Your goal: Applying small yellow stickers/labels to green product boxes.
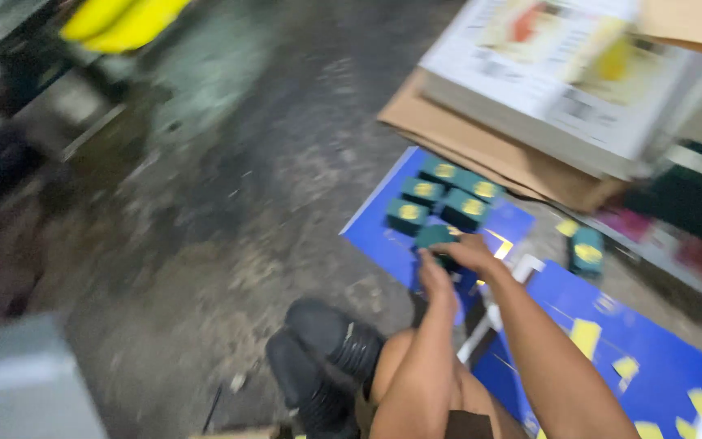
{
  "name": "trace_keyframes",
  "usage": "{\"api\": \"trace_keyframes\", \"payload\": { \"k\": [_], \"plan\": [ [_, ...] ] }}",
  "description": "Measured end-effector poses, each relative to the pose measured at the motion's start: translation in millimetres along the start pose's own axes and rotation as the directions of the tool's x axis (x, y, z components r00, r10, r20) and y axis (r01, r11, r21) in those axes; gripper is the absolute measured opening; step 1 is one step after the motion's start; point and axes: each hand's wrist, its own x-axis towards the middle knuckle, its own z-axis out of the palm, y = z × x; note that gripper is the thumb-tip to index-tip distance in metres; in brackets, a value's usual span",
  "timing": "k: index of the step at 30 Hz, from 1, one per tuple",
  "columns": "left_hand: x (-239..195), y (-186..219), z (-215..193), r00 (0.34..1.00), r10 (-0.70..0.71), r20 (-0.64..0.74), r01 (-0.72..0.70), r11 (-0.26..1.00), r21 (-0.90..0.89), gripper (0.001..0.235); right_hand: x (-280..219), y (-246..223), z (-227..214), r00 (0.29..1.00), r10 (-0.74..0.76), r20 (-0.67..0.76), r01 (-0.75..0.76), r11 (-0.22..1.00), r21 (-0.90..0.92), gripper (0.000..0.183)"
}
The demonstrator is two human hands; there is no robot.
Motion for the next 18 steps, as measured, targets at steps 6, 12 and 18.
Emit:
{"api": "trace_keyframes", "payload": {
  "k": [6,12,18],
  "plan": [
    [-36,19,6,0.996,0.088,-0.012,-0.089,0.996,-0.018,0.066,1,1,-5,0.999,-0.037,0.014,0.037,0.999,0.010,0.064],
    [-70,53,9,0.997,-0.052,-0.052,0.050,0.998,-0.035,0.060,3,6,-6,0.998,-0.037,0.044,0.031,0.989,0.147,0.061],
    [-71,53,7,0.998,-0.041,-0.039,0.038,0.997,-0.067,0.061,-9,0,-6,0.998,-0.010,0.063,-0.001,0.986,0.167,0.065]
  ]
}}
